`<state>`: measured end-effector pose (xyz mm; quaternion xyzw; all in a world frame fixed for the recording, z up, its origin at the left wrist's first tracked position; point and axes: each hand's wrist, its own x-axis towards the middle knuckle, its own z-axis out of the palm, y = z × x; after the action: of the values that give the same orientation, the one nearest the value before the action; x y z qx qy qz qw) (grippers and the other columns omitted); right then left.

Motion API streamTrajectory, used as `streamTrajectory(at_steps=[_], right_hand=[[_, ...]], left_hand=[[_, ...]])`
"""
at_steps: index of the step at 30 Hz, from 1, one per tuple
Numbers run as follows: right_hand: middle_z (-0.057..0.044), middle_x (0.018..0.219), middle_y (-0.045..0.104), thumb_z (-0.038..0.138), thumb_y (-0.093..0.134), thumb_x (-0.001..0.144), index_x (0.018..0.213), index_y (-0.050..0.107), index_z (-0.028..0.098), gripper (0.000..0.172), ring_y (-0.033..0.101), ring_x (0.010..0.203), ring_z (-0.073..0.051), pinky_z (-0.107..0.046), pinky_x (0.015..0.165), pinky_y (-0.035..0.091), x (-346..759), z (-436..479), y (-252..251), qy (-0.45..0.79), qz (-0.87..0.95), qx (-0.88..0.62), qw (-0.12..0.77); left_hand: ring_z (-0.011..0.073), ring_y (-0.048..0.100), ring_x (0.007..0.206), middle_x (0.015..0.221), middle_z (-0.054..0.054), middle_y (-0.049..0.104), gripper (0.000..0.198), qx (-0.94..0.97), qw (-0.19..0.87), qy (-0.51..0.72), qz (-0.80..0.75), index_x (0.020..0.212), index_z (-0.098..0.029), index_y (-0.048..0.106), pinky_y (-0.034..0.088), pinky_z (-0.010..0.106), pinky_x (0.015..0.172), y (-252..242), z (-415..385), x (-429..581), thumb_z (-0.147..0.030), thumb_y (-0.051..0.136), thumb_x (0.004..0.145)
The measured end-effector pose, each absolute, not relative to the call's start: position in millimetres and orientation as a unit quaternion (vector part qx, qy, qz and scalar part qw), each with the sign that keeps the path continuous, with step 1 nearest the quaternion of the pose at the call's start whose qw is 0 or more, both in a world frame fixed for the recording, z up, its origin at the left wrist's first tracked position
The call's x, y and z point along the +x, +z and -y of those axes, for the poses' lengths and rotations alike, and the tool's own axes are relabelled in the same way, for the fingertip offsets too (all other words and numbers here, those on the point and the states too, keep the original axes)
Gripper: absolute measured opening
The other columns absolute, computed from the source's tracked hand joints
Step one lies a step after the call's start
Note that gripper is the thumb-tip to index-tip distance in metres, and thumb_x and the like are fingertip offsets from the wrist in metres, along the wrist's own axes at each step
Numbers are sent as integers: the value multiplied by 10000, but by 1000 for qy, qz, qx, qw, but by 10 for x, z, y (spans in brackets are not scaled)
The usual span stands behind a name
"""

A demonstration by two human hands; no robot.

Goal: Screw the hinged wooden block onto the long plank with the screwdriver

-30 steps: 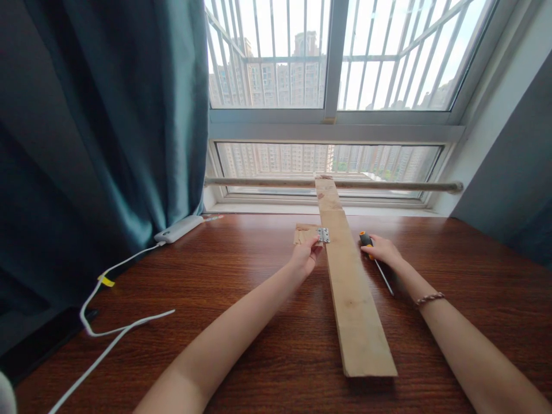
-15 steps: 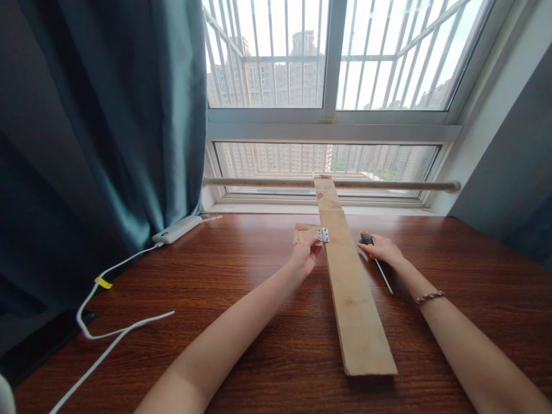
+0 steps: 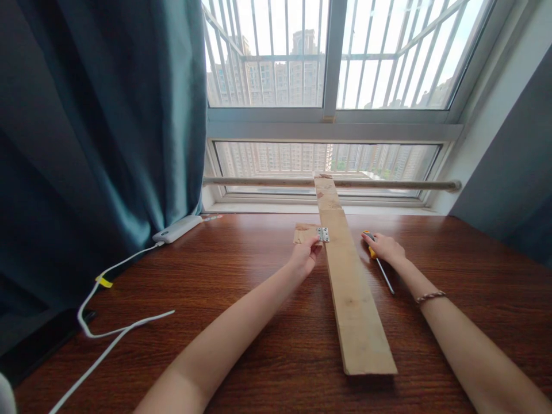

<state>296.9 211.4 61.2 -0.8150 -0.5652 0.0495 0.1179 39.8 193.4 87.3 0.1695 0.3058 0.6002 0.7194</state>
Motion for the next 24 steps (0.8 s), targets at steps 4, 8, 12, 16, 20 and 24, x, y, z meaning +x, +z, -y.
streamTrajectory(at_steps=[4,8,12,16,20,24], right_hand=[[-169,1060,623,578,357,881,1147,594,146,560,617,922,-306,-378,750,448,2831,-2021,755,-108,561,-788,232],[-59,880,657,398,468,880,918,668,186,294,592,690,-166,-275,685,426,2442,-1916,941,-81,661,-639,385],[-15,766,652,393,558,819,788,682,195,235,551,612,-123,-230,600,402,1929,-1843,1054,87,731,-511,444],[5,698,652,374,672,707,816,704,204,204,561,638,-138,-234,596,376,1665,-1864,1106,127,736,-539,389],[-5,729,674,345,675,696,748,704,195,161,585,683,-153,-243,602,360,1618,-1885,1144,133,725,-570,363],[-7,717,668,366,641,731,768,708,206,177,580,674,-157,-253,597,343,1593,-1816,1146,108,710,-589,370]], left_hand=[[114,630,649,785,72,682,183,166,717,605,-305,792,-98,614,518,196,576,877,-1931,401,71,559,747],[106,627,641,780,69,682,180,165,719,597,-314,782,-96,620,511,184,572,880,-1932,405,69,556,750],[98,625,636,768,86,685,173,179,732,586,-298,741,-81,629,514,177,602,894,-1919,396,53,526,774],[109,634,655,744,106,687,166,203,743,575,-276,712,-60,648,521,181,647,886,-1904,380,34,526,774],[138,656,737,794,126,695,168,216,746,573,-262,703,-57,659,522,211,747,854,-1913,370,34,527,750],[141,655,735,746,125,688,196,216,749,568,-264,634,-66,641,509,215,773,836,-1923,365,45,510,730]])
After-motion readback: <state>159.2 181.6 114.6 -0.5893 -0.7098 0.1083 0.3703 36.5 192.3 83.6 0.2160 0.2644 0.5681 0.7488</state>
